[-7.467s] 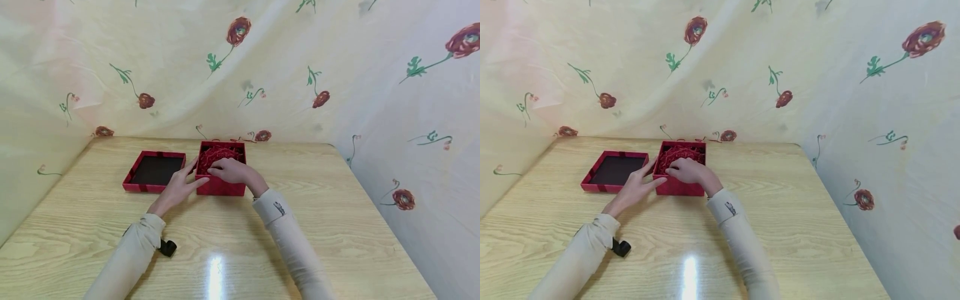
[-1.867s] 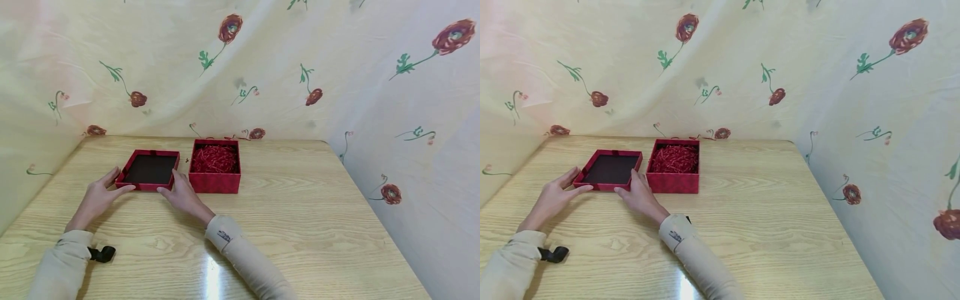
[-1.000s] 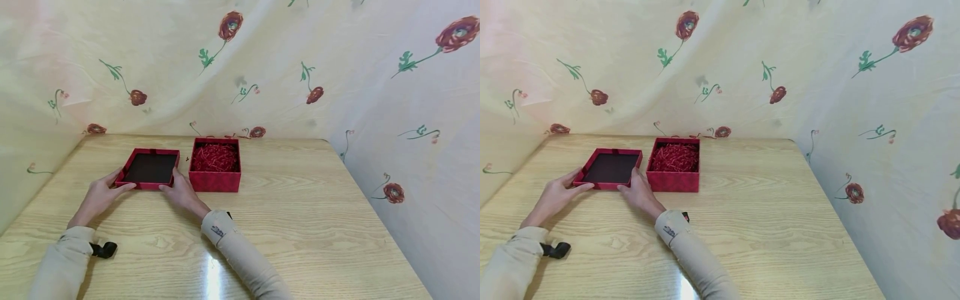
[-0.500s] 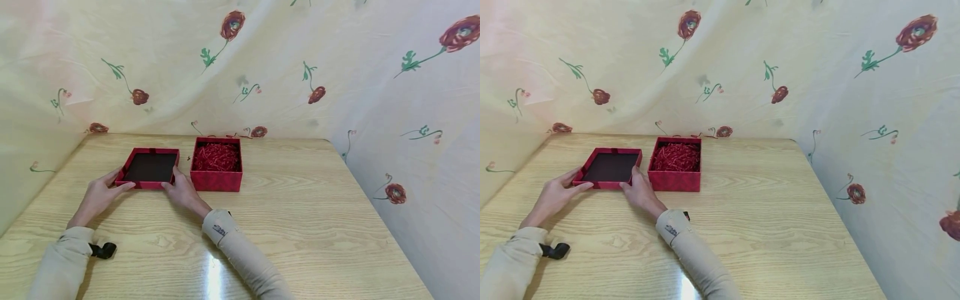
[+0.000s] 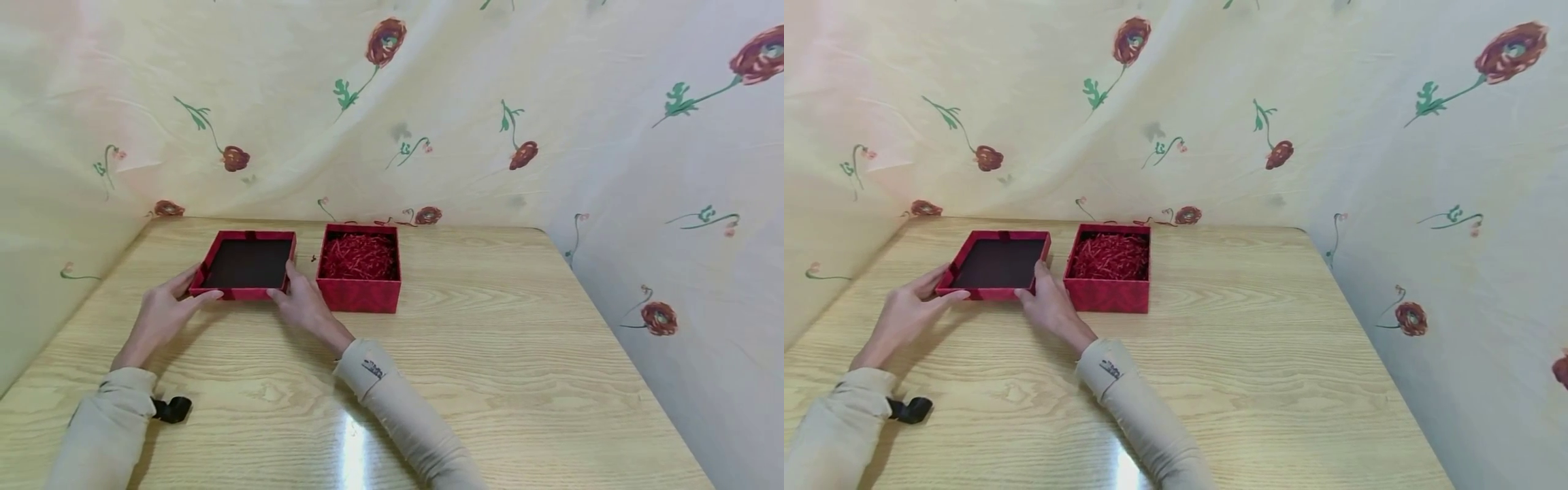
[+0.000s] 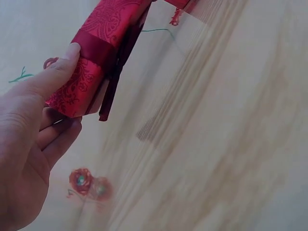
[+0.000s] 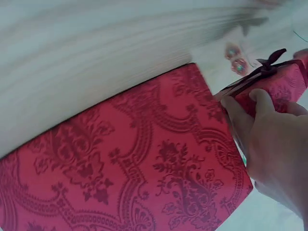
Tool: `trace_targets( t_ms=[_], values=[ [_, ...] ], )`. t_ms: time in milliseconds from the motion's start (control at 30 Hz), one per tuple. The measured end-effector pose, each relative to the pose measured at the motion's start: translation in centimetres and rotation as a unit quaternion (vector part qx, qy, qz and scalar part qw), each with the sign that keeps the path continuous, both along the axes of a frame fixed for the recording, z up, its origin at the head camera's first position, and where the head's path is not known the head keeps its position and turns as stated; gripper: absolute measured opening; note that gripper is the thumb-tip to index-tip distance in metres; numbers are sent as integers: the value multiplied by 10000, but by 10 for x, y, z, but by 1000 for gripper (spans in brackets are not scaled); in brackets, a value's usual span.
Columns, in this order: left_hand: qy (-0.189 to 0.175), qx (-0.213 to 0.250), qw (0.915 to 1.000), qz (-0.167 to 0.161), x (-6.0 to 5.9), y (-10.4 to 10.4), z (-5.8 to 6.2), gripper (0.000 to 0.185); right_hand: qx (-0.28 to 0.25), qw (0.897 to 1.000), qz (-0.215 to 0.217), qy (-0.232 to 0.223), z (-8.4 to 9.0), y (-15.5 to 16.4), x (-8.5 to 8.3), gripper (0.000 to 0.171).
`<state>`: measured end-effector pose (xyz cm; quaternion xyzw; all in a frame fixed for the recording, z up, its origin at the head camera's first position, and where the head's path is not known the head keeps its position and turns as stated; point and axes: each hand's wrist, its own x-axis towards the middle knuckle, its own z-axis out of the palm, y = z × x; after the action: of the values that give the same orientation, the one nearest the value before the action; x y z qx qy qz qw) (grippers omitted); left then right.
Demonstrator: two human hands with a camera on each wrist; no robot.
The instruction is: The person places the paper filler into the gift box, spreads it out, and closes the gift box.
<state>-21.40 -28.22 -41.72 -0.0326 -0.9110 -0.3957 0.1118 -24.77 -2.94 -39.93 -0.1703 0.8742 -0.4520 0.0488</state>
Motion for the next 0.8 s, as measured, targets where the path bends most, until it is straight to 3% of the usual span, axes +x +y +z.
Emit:
trace_targets(
  t_ms=[400, 633, 800],
  values=[
    [45, 158, 9997, 185, 3, 4, 16, 75, -104, 9998, 4, 190, 15, 3, 8, 72],
    [416, 230, 9987, 179, 2, 11, 24, 73, -45, 9976, 24, 694, 31, 8, 11, 70],
    [414, 267, 9985, 256, 1, 17, 30, 73, -215, 9978, 94, 615, 39, 14, 12, 71]
  ],
)
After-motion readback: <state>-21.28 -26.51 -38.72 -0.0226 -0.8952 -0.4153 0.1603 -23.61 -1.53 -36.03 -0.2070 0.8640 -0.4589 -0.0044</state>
